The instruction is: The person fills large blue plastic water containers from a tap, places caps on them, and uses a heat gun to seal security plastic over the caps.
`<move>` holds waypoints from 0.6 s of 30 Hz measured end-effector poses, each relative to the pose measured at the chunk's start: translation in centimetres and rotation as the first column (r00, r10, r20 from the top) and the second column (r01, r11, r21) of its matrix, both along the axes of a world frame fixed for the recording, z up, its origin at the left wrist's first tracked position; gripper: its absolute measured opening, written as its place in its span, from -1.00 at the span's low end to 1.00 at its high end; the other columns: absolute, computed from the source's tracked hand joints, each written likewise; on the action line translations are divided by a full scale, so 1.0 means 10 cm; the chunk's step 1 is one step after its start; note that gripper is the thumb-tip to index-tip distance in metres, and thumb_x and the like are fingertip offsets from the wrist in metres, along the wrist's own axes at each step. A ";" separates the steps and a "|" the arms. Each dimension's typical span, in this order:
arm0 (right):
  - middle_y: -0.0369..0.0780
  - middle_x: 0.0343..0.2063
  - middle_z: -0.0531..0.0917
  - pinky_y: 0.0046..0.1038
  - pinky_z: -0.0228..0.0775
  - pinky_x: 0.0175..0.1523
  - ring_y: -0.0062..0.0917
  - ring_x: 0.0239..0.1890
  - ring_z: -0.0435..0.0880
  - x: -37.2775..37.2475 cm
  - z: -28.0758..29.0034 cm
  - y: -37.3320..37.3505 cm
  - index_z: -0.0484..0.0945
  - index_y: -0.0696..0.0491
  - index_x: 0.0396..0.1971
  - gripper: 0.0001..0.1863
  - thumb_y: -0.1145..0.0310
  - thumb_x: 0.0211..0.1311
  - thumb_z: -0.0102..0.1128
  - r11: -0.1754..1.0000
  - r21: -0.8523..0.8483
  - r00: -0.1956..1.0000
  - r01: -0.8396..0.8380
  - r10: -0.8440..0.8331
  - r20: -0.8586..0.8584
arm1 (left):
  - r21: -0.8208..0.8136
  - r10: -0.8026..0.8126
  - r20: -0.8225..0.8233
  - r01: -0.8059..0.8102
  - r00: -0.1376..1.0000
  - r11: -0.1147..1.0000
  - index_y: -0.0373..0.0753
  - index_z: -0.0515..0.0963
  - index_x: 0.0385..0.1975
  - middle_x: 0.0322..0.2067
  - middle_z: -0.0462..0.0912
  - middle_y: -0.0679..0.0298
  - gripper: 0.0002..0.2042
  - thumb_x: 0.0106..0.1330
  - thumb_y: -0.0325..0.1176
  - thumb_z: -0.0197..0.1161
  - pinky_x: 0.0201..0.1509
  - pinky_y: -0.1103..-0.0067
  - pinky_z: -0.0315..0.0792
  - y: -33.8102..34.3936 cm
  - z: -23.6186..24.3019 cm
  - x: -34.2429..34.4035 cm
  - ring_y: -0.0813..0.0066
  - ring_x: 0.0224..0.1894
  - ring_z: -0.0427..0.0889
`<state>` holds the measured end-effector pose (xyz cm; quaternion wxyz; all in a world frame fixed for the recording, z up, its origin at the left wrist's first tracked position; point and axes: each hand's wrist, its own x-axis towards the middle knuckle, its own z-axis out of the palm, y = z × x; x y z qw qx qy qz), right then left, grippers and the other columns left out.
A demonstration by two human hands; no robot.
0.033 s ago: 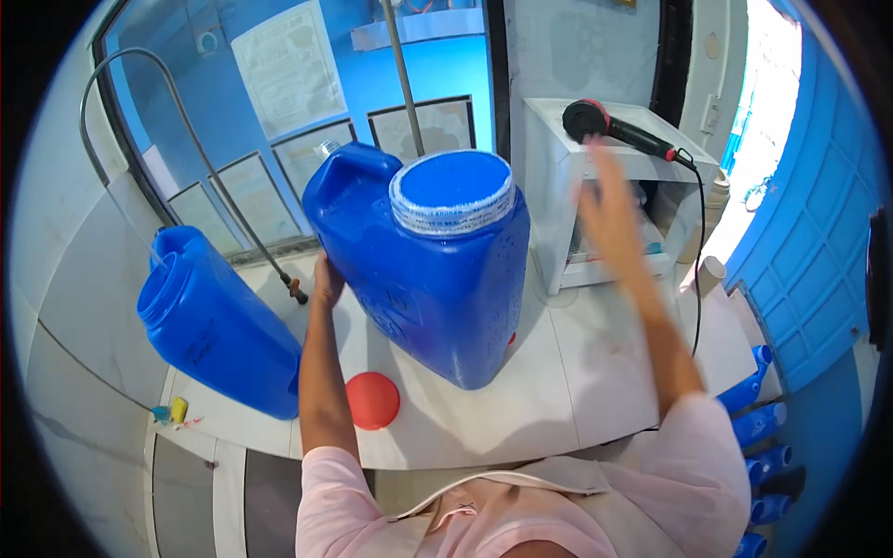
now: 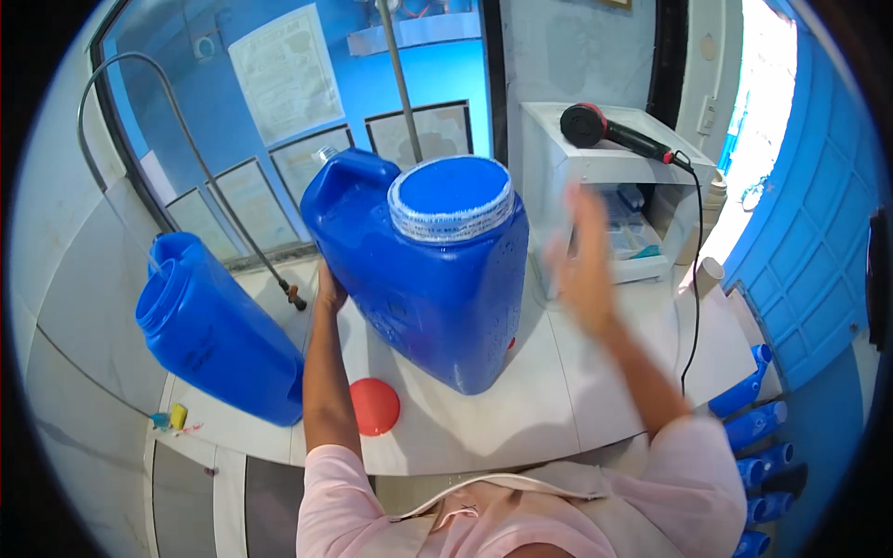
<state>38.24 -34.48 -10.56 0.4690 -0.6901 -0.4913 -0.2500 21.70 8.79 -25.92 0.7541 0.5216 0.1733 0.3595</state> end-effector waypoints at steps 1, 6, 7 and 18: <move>0.09 0.23 -0.06 -0.19 -0.31 0.31 -0.08 0.30 -0.13 -0.38 -0.25 0.01 -0.13 0.25 0.21 -0.15 0.18 0.06 0.13 0.994 -0.009 0.992 -0.109 0.108 -0.070 | -0.099 0.016 0.009 -0.015 1.000 0.995 -0.21 0.36 0.01 -0.09 0.48 0.23 -0.48 0.29 0.08 -0.20 -0.01 0.41 0.36 -0.18 -0.06 0.30 0.29 -0.06 0.45; 0.18 0.25 -0.30 0.00 -0.47 0.29 0.11 0.29 -0.34 -1.11 -0.79 0.40 -0.37 0.22 0.25 0.13 -0.05 -0.03 0.23 0.997 0.060 0.998 0.049 -0.051 0.025 | -0.168 -0.017 -0.008 0.016 1.000 0.986 -0.22 0.37 -0.02 -0.12 0.50 0.19 -0.57 0.30 -0.04 -0.17 -0.10 0.38 0.45 -0.35 -0.16 0.50 0.29 -0.13 0.50; 0.19 0.24 -0.31 0.03 -0.46 0.28 0.13 0.29 -0.34 -1.01 -0.84 0.48 -0.38 0.21 0.25 0.14 -0.06 -0.03 0.23 0.990 0.118 0.995 0.082 -0.087 0.041 | -0.237 -0.034 -0.028 0.026 0.999 0.971 -0.23 0.37 -0.03 -0.13 0.50 0.19 -0.58 0.29 -0.06 -0.17 -0.11 0.38 0.45 -0.36 -0.08 0.42 0.29 -0.14 0.51; 0.08 0.24 -0.03 -0.22 -0.10 0.31 -0.04 0.29 -0.03 0.97 0.11 -0.57 0.01 0.19 0.22 -0.32 0.43 0.06 -0.01 0.979 0.067 0.935 0.193 -0.204 0.292 | -0.262 0.480 0.108 -0.441 0.871 0.858 -0.30 0.32 0.03 0.00 0.42 0.17 -0.55 0.35 -0.11 -0.31 0.14 0.50 0.23 -2.75 0.00 -0.23 0.34 0.04 0.39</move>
